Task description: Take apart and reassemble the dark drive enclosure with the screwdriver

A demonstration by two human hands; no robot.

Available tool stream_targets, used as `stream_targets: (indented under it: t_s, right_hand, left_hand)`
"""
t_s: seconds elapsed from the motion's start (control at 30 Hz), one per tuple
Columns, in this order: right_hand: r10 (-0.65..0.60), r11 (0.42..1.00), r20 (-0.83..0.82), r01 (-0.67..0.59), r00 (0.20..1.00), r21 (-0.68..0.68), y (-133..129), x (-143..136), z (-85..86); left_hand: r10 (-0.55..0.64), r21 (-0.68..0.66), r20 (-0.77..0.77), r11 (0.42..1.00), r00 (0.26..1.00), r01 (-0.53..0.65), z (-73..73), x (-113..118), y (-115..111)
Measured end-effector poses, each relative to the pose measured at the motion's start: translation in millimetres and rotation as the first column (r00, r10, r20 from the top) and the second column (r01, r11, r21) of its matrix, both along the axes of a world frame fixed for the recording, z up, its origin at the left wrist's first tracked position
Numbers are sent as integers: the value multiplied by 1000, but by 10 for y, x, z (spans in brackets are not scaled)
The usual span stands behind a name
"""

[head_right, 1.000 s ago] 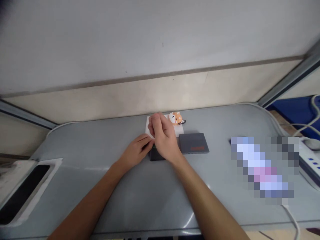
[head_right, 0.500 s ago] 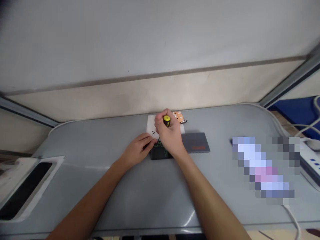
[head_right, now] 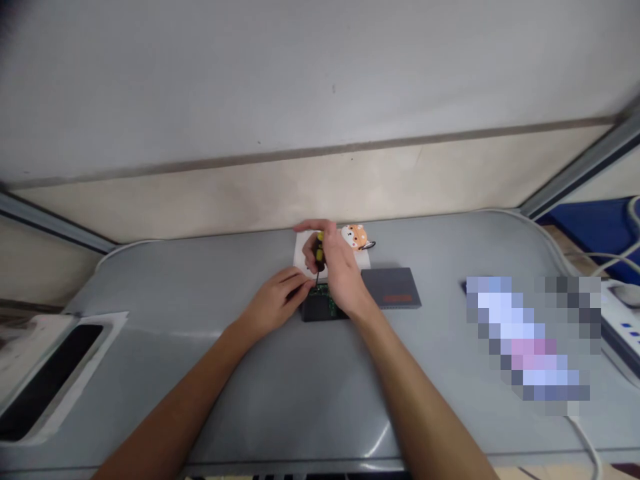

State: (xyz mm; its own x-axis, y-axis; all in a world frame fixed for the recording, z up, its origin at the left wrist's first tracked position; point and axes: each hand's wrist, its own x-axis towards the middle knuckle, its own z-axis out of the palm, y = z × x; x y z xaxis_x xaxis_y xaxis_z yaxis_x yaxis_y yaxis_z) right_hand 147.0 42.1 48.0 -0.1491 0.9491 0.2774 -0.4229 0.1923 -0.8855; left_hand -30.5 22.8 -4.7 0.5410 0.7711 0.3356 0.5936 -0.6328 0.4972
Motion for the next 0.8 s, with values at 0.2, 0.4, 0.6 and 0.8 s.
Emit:
stream_targets:
  t_s: [0.2, 0.4, 0.6, 0.8]
  right_hand:
    - [-40, 999, 101, 38, 994, 16, -59, -15, 57]
    - [-115, 993, 10, 115, 993, 24, -94, -66, 44]
    - [-156, 988, 8, 155, 988, 21, -71, -80, 0]
    - [-52, 999, -27, 52, 998, 14, -28, -20, -8]
  left_hand:
    - [-3, 5, 1, 1000, 1000, 3, 9, 1, 1]
    - [12, -1, -9, 1000, 1000, -12, 26, 20, -1]
    - [14, 3, 0, 1000, 1000, -14, 16, 20, 4]
    - [13, -19, -13, 1000, 1000, -14, 36, 24, -1]
